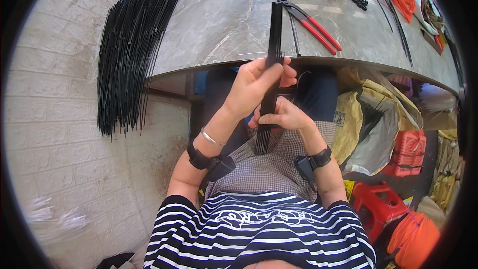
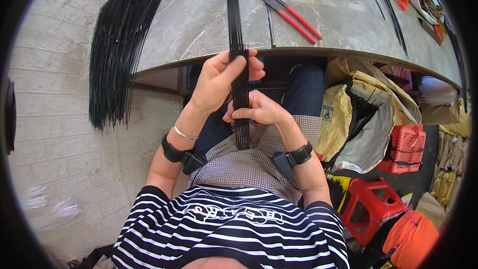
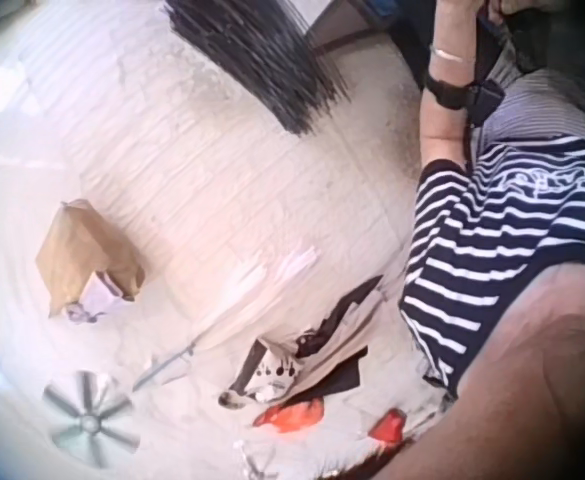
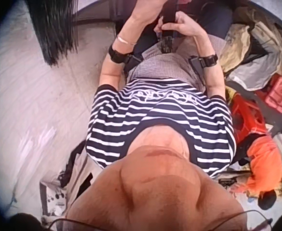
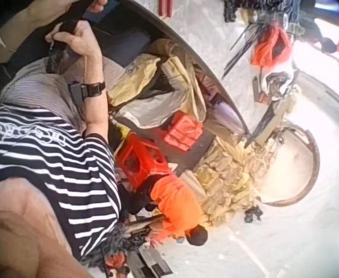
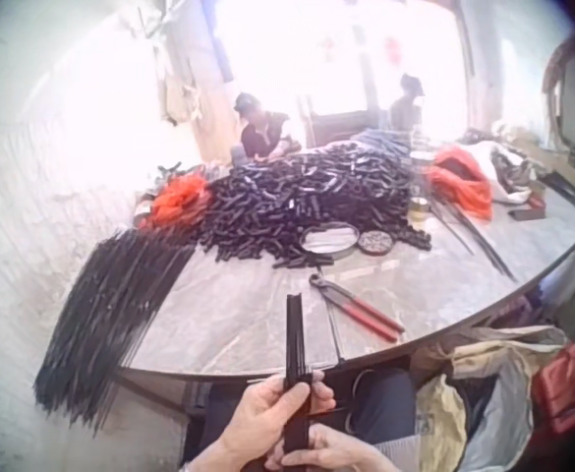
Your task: Assembling umbrella frame components using pliers and thin metal wires.
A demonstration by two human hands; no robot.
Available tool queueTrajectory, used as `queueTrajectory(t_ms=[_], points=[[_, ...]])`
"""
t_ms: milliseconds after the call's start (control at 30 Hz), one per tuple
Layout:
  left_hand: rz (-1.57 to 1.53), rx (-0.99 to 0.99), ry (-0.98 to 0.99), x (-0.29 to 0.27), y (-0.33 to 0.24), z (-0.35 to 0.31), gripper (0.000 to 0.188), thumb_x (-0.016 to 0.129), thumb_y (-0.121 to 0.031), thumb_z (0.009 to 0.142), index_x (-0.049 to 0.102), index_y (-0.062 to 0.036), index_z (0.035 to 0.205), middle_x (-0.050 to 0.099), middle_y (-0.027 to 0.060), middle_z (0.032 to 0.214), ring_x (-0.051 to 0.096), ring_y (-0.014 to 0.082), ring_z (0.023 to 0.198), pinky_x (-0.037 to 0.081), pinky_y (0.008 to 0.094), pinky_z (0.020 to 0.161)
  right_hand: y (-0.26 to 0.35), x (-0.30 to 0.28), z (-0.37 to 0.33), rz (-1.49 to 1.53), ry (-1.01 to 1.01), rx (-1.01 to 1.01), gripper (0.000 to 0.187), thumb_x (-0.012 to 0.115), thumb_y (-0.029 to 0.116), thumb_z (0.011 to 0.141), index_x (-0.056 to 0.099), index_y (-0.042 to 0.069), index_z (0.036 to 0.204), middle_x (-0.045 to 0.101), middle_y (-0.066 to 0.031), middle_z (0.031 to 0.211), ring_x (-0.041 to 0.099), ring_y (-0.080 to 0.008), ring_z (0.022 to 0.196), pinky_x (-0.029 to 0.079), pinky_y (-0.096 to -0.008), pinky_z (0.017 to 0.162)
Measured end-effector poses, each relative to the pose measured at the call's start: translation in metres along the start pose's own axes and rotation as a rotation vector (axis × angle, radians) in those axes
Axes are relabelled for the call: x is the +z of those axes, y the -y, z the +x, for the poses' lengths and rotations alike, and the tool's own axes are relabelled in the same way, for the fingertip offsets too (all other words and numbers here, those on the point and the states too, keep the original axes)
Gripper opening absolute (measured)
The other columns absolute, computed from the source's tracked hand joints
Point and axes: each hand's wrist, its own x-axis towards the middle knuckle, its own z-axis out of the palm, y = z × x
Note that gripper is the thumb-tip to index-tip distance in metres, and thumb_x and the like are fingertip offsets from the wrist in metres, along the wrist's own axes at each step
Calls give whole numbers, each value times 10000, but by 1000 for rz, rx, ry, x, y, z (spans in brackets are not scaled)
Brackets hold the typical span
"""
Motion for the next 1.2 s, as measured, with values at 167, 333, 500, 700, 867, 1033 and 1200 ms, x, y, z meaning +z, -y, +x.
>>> queueTrajectory(t_ms=[167,333,500,700,867,1033,1200], points=[[-103,-54,-62,-18,-3,-3,217,545,-169,954,596,16,1057,655,84,866,650,148,752,547,266,689,43,8,-5,-467,-210,-24,199,657,29,819,632,-20,1010,678,-86,930,633,-130,846,518,-277,762],[-169,-7,-47,-23,-2,-6,212,539,-168,958,598,11,1054,641,79,830,627,152,723,525,271,677,102,17,7,-239,-763,-313,175,619,49,877,609,-50,1021,672,-74,910,632,-95,815,526,-227,670],[-156,63,-55,-31,3,-7,219,538,-177,959,607,9,1053,628,70,804,601,141,697,505,264,664,107,25,26,-473,-754,-192,142,609,41,880,615,-57,983,676,-67,836,651,-107,761,535,-233,683],[-168,54,-62,-34,-1,-11,189,549,-135,950,603,34,1016,624,62,800,584,127,689,492,254,660,104,26,32,-443,-777,-198,112,592,40,890,599,-56,946,672,-78,817,653,-112,744,538,-241,685],[-173,66,-66,-34,-3,-13,194,547,-135,951,605,36,1022,622,64,799,582,131,689,492,256,659,107,26,32,-480,-758,-189,107,577,37,899,583,-56,953,665,-78,817,654,-117,741,538,-241,683],[-193,75,-74,-38,-3,-16,195,542,-134,954,600,32,1037,614,62,799,581,133,696,492,256,663,110,37,38,-467,-763,-251,146,576,33,899,580,-75,997,663,-86,817,644,-104,746,533,-238,687],[-168,106,-55,-42,-2,-18,205,530,-153,960,603,19,1045,619,69,803,587,138,697,493,264,664,112,36,39,-515,-676,-201,122,578,22,893,603,-71,968,670,-75,797,644,-98,739,531,-238,681]])
